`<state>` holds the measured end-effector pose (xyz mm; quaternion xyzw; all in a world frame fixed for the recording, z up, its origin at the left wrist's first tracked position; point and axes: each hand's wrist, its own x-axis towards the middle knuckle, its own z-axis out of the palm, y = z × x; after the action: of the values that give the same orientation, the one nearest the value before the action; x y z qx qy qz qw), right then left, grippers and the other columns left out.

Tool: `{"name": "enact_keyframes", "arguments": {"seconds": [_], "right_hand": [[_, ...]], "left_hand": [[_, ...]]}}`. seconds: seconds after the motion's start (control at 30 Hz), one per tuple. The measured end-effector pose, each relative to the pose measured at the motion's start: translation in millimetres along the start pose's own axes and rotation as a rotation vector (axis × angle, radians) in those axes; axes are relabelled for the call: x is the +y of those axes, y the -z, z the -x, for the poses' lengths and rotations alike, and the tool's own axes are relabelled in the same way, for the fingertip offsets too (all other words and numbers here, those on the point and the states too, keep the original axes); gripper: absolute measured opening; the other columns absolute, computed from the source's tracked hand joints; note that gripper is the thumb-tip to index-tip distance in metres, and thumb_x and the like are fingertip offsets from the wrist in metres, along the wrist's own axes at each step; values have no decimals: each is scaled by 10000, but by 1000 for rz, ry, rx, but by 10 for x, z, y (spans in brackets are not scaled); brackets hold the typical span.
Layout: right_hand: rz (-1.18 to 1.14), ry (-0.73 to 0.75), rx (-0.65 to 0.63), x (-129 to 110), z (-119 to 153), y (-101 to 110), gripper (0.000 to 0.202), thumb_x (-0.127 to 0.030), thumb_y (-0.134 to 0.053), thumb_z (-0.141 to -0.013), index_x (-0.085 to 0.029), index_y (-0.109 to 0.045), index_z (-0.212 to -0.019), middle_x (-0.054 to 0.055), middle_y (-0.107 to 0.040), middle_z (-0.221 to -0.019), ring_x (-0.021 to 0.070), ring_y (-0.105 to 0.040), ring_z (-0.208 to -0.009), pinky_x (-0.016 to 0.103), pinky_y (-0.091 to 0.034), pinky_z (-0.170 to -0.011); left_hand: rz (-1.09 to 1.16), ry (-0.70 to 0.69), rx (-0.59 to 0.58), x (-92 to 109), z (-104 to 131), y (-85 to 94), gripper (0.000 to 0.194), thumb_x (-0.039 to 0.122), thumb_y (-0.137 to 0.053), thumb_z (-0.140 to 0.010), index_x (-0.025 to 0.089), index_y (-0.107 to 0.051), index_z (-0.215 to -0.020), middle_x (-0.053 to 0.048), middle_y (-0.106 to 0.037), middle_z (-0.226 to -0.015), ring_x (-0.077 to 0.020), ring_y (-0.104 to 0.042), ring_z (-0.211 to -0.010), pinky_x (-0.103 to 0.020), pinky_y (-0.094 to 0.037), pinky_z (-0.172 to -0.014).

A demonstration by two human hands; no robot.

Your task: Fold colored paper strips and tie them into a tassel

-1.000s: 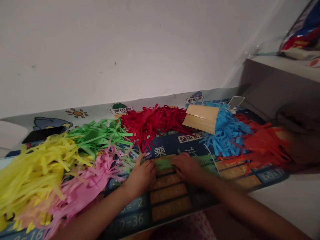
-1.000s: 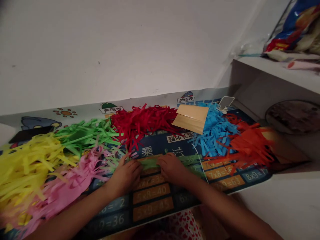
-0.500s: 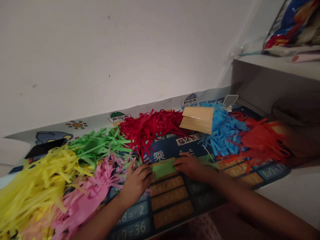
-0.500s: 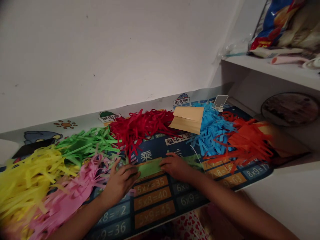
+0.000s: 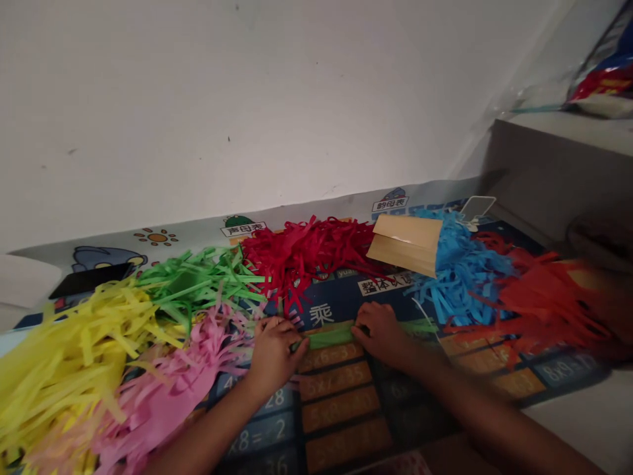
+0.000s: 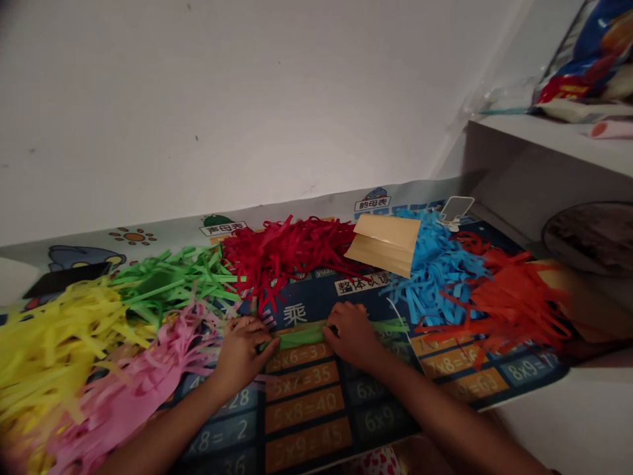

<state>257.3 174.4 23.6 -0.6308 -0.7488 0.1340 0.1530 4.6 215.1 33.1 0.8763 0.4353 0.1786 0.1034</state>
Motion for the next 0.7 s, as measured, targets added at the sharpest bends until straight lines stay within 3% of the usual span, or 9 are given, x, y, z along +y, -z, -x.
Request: {"name": "enact_keyframes", "arguments": {"seconds": [0.23, 0.33, 0.4, 0.5, 0.6, 0.7], "right_hand": [[-38, 1, -11, 44, -28, -31, 152, -255, -614, -865, -170, -634, -740, 31, -610, -866, 193, -544, -864, 326, -308, -756], [-58, -25, 19, 61, -25, -32, 120, -238, -615, -861, -169, -626, -764, 36, -616, -857, 197, -558, -858, 328, -323, -757], [-42, -39, 74, 45, 15, 17, 52, -222, -625, -857, -173, -641, -851, 53, -638, -901, 209, -564, -879, 341, -334, -768], [90, 171, 85, -15, 132, 128, 97, -260, -616, -886, -223, -654, -968, 64, -661, -997, 250, -539, -985, 432, -304, -896], [249, 431, 26, -29, 218, 182, 114, -203, -552, -932, -240, -653, -969, 47, -680, -949, 252, -518, -1029, 517, -193, -1021], [311, 481, 57, 54, 181, 161, 154, -126, -547, -923, -233, -644, -975, 30, -685, -934, 227, -514, -1033, 518, -147, -1066]], "left_hand": [[1, 13, -28, -54, -2, -28, 206, 281, -654, -827, 221, -655, -630, -11, -664, -716, -219, -576, -822, -433, -349, -852], [-39, -16, 5, -54, 4, -19, 50, 262, -655, -826, 236, -687, -799, -28, -677, -834, -237, -567, -900, -466, -340, -909], [-92, -117, 21, -36, 13, 0, 105, 223, -659, -820, 283, -690, -901, -18, -677, -923, -251, -547, -984, -516, -285, -989], [-199, -292, -32, 33, 29, 37, 131, 207, -652, -823, 306, -679, -906, 4, -673, -941, -258, -523, -1038, -561, -181, -1064], [-277, -358, -83, 121, 31, 51, 66, 248, -601, -855, 248, -657, -891, -9, -668, -877, -258, -521, -1038, -561, -147, -1095], [-304, -366, -69, 160, 12, 11, 123, 318, -570, -877, 222, -642, -851, -12, -653, -813, -250, -528, -1007, -551, -170, -1100]]}}
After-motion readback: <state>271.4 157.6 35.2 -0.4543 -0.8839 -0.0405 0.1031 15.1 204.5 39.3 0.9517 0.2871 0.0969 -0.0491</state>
